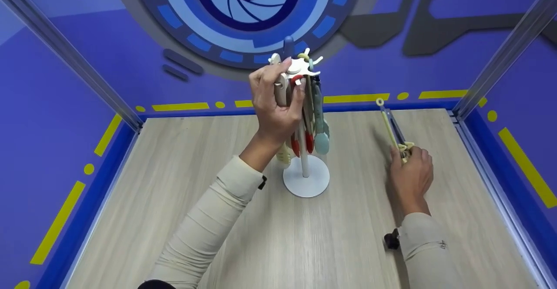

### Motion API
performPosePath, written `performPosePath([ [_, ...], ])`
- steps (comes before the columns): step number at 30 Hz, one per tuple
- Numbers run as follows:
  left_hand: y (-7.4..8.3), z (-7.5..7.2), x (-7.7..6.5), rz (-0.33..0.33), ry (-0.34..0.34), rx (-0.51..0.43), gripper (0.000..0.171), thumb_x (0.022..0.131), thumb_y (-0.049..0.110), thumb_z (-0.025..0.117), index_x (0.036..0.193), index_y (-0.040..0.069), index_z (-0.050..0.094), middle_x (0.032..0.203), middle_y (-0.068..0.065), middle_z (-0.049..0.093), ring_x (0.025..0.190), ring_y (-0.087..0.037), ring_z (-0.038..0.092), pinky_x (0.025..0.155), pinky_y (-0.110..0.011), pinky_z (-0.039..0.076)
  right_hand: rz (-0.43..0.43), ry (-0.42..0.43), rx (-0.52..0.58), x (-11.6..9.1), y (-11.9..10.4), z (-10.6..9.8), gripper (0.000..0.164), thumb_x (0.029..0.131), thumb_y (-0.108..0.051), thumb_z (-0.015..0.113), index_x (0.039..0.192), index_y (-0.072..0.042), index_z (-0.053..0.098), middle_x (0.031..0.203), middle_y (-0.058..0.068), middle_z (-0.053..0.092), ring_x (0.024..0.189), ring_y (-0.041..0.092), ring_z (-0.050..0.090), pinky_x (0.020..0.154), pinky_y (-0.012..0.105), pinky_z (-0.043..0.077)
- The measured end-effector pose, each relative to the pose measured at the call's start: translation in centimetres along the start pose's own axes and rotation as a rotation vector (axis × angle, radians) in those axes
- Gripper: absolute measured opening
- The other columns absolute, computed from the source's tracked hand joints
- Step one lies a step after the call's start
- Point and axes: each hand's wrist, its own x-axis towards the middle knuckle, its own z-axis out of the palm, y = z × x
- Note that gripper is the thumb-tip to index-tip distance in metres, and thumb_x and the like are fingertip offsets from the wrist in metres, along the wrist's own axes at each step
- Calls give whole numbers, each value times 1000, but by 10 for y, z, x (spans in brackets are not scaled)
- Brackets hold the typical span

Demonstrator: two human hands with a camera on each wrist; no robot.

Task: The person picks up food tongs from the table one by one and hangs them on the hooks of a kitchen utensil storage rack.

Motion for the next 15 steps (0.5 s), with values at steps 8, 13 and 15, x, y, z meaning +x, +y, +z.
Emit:
performPosePath([
  [8,2,0,1,8,-5,-11,45,95,24,73,134,4,62,128,-10,77,121,-24,58,106,-17,50,-64,171,184,-12,-42,-3,50,102,-42,68,117,6,68,111,25,68,100,26,59,87,31,38],
  [13,0,0,0,-3,-3,-12,44,95,24,73,133,3,63,125,-10,77,121,-25,58,106,-18,50,-172,269,318,-19,-70,-7,35,98,-28,77,108,5,72,94,5,67,91,-3,54,86,7,38],
  [15,0,-1,0,-9,-4,-10,44,95,24,73,132,3,63,124,-10,78,121,-25,59,106,-18,50,-220,294,379,-21,-79,-10,30,96,-22,79,105,6,73,91,-10,64,90,-9,55,85,4,41],
])
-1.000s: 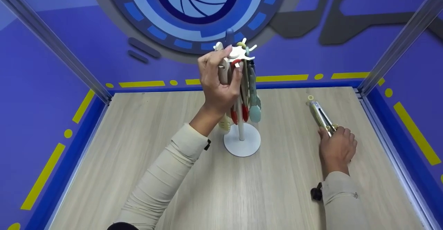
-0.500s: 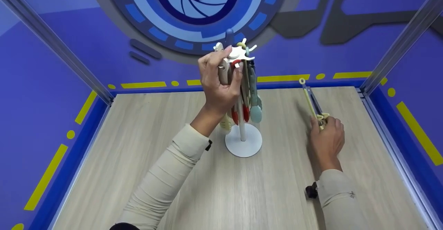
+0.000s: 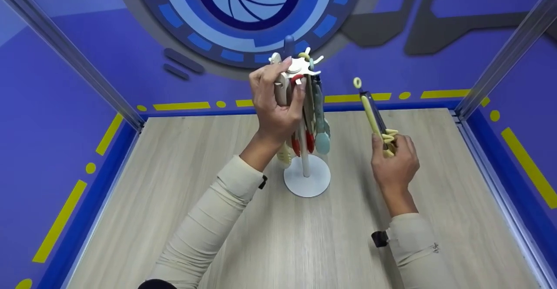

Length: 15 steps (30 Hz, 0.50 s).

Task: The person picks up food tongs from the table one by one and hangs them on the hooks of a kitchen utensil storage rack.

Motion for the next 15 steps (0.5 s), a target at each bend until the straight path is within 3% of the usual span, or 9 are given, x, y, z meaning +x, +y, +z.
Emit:
performPosePath([
  [5,0,0,0,-1,5,0,44,94,23,73,132,3,63,123,-10,78,120,-26,59,106,-18,50,-94,24,112,0,-22,0,25,94,-12,80,102,10,73,93,-30,55,90,-12,58,87,3,47],
  [11,0,0,1,6,1,1,44,95,23,72,133,3,63,123,-10,78,120,-25,59,106,-19,50,-116,70,203,-2,-42,1,22,92,-7,81,96,13,73,91,-24,60,87,-3,61,84,7,51],
  [15,0,-1,0,6,2,0,44,95,23,73,132,3,62,124,-11,78,121,-25,59,108,-21,50,-142,83,238,-3,-54,0,24,92,-6,80,94,16,72,91,-22,60,85,-5,61,80,9,51],
])
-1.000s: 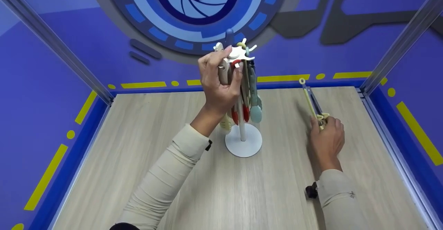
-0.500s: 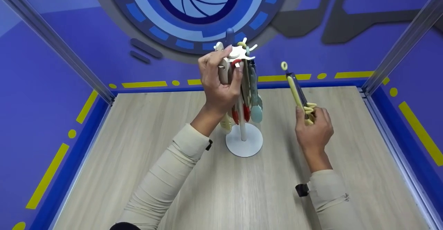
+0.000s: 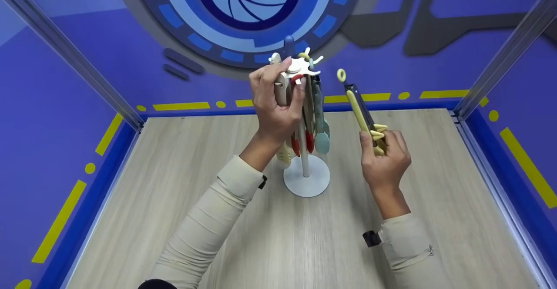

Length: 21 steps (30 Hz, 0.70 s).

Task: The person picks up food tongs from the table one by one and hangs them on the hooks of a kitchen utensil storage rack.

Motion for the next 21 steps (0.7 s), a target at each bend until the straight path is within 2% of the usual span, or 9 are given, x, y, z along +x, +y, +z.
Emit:
performPosePath([
  [9,1,0,0,3,-5,3,44,95,24,72,133,3,63,124,-11,77,121,-26,59,108,-21,50,-47,34,60,1,-27,1,26,90,-8,80,91,17,71,92,-27,61,79,-6,56,72,11,47],
  [17,0,-1,0,-5,7,-8,45,94,22,73,134,3,62,124,-11,77,120,-26,59,106,-21,51,-78,41,136,2,-37,6,27,88,-9,81,88,16,73,92,-14,66,80,-1,60,71,11,47],
  [21,1,-2,-1,-7,-1,-7,46,95,23,73,135,4,62,126,-11,77,120,-26,59,106,-20,51,-93,36,147,1,-38,7,28,88,-10,82,87,17,73,93,-16,65,79,-2,60,70,9,48],
])
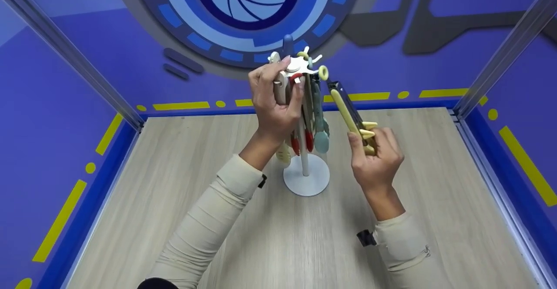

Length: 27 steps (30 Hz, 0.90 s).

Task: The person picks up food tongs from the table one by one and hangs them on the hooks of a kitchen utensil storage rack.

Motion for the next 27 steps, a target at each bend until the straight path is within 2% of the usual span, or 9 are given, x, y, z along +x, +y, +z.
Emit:
performPosePath([
  [16,-2,2,0,3,-6,-1,45,95,24,72,134,3,61,127,-12,76,122,-26,59,108,-19,50,-9,-14,-6,1,-4,5,27,89,-10,82,87,16,73,91,-20,63,76,-3,56,69,8,46],
  [27,-1,2,0,0,-11,25,44,95,26,72,132,4,62,127,-10,77,122,-26,60,108,-20,49,-14,-24,-10,-1,-1,7,27,90,-11,82,87,15,74,93,-19,64,78,-3,60,70,6,48],
])
